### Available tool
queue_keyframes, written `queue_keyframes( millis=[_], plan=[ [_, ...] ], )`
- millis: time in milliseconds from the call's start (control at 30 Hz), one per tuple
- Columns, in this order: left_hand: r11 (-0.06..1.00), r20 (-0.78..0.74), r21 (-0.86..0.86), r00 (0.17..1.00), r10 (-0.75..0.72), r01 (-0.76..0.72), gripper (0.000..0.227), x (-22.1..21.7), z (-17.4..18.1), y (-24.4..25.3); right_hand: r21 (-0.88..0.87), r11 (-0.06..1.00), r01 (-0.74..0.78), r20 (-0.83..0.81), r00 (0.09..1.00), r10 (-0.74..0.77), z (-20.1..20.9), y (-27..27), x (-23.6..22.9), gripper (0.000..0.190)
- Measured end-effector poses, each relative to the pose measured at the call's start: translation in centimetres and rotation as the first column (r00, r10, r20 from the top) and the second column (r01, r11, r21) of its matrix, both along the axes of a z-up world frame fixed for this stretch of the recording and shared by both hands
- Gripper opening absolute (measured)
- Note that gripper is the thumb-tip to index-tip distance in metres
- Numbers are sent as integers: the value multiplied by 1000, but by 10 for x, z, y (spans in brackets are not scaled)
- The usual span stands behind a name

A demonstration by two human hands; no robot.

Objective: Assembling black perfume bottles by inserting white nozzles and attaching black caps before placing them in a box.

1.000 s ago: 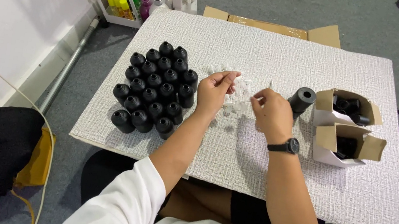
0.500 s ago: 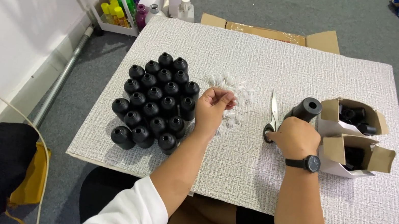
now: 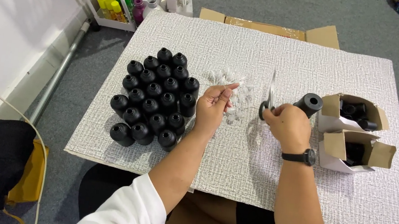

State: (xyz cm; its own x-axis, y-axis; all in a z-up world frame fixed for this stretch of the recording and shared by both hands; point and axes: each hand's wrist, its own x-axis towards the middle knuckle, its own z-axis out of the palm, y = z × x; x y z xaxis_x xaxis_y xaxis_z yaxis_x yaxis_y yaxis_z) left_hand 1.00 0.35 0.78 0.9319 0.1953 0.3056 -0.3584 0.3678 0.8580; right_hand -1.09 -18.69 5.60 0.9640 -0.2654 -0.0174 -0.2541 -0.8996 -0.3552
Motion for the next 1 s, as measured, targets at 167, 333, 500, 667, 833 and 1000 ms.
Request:
queue_keyframes(
  millis=[167,333,500,667,833,1000],
  plan=[
    [1000,10,-3,1000,-19,19,21,7,-12,-1,805,583,-109,131,991,4,16,12,1,27],
    [999,6,-25,1000,-20,20,18,5,-5,2,970,-4,-241,241,969,49,-9,26,9,22],
    [998,59,21,997,54,-55,9,5,-4,5,961,-6,-277,277,960,43,-26,42,13,21],
    [995,92,32,991,95,-98,9,-3,5,7,937,83,-340,340,940,19,-21,51,9,22],
    [995,95,13,991,99,-100,11,-1,1,5,874,266,-406,424,906,-11,-24,47,0,27],
    [996,84,-68,994,65,-59,19,-2,1,6,837,309,-452,488,872,-43,-30,43,-13,41]
  ],
)
